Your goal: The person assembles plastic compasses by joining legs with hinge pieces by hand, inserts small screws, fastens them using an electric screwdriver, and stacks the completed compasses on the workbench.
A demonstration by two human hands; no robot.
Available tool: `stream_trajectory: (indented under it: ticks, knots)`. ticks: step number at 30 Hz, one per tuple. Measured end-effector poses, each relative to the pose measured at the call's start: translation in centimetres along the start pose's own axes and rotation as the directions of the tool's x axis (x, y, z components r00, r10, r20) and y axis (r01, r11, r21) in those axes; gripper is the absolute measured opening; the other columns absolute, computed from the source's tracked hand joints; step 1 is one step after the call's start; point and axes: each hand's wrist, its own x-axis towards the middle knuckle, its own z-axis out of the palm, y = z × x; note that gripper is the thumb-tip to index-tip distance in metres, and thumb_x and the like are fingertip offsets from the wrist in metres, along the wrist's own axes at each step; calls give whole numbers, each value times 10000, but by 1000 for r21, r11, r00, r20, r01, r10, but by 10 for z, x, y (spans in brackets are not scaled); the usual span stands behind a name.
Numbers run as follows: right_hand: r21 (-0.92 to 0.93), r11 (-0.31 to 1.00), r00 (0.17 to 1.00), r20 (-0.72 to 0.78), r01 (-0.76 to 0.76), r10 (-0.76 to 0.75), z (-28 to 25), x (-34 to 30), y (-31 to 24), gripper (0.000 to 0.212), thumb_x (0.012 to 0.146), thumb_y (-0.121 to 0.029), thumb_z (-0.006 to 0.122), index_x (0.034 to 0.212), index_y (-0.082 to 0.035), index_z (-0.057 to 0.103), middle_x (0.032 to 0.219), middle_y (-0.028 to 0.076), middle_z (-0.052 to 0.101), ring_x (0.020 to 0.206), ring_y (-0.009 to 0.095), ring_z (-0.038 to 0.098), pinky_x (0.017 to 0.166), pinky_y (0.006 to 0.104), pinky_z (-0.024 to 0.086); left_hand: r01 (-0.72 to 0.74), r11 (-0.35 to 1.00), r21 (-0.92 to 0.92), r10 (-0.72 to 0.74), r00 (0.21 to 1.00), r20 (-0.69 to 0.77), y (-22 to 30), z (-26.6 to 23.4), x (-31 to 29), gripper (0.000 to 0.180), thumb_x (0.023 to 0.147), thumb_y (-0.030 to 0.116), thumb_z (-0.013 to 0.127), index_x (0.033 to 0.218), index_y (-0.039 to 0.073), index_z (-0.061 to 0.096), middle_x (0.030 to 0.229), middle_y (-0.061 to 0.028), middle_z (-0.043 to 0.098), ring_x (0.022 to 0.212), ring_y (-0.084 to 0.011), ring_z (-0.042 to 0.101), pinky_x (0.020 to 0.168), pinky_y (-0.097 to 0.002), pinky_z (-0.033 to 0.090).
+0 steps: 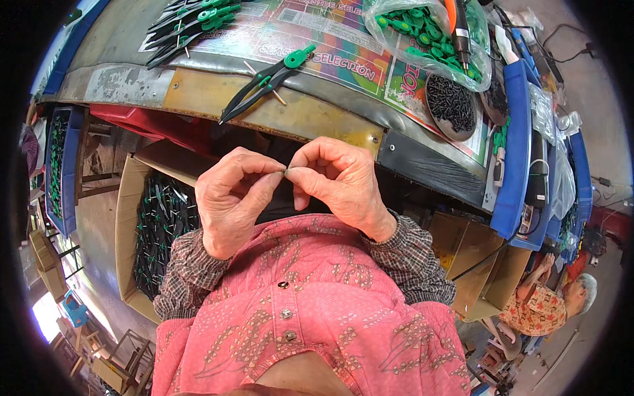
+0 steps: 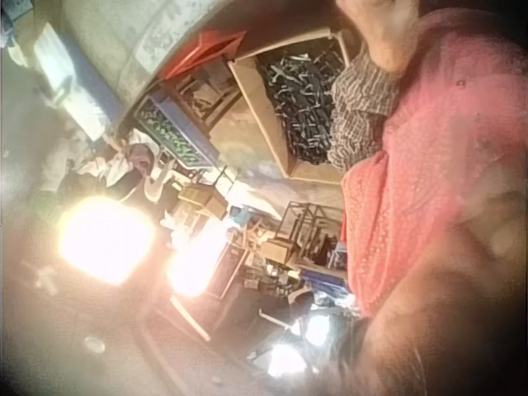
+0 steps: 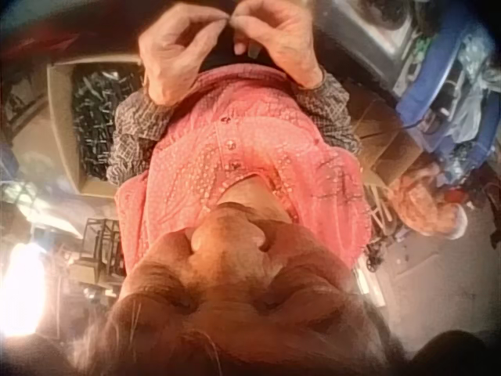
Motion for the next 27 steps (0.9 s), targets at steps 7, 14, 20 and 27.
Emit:
stream_trajectory:
  ticks: [7,14,20,27]
  knots:
    - [82,994,997,22,-79,77,0,3,-4,47,889,0,627,905,37,604,752,46,601,611,120,606,560,240,513,-29,994,102,24,998,49,6,-4,4,135,764,-59,688,871,21,666,790,-55,616,628,-107,592,538,-229,469]
    - [115,985,991,43,-128,124,-2,3,-4,61,889,-17,635,902,34,606,734,48,600,595,123,603,554,242,510,-2,995,96,-3,999,44,2,-2,3,129,766,-55,680,868,22,664,783,-54,613,616,-104,598,537,-229,477]
    - [119,985,991,56,-129,123,-2,2,-1,73,897,-37,632,900,30,606,714,51,600,582,124,601,551,241,509,37,999,-24,-37,999,16,-3,-1,-1,132,772,-46,680,888,15,675,794,-57,632,631,-99,614,550,-221,492]
    - [114,985,991,57,-130,124,-2,3,-1,68,895,-32,630,898,31,603,721,48,600,589,120,601,550,239,508,54,999,5,-54,997,60,0,-6,0,116,782,-34,685,889,12,683,794,-63,640,631,-101,609,549,-222,487]
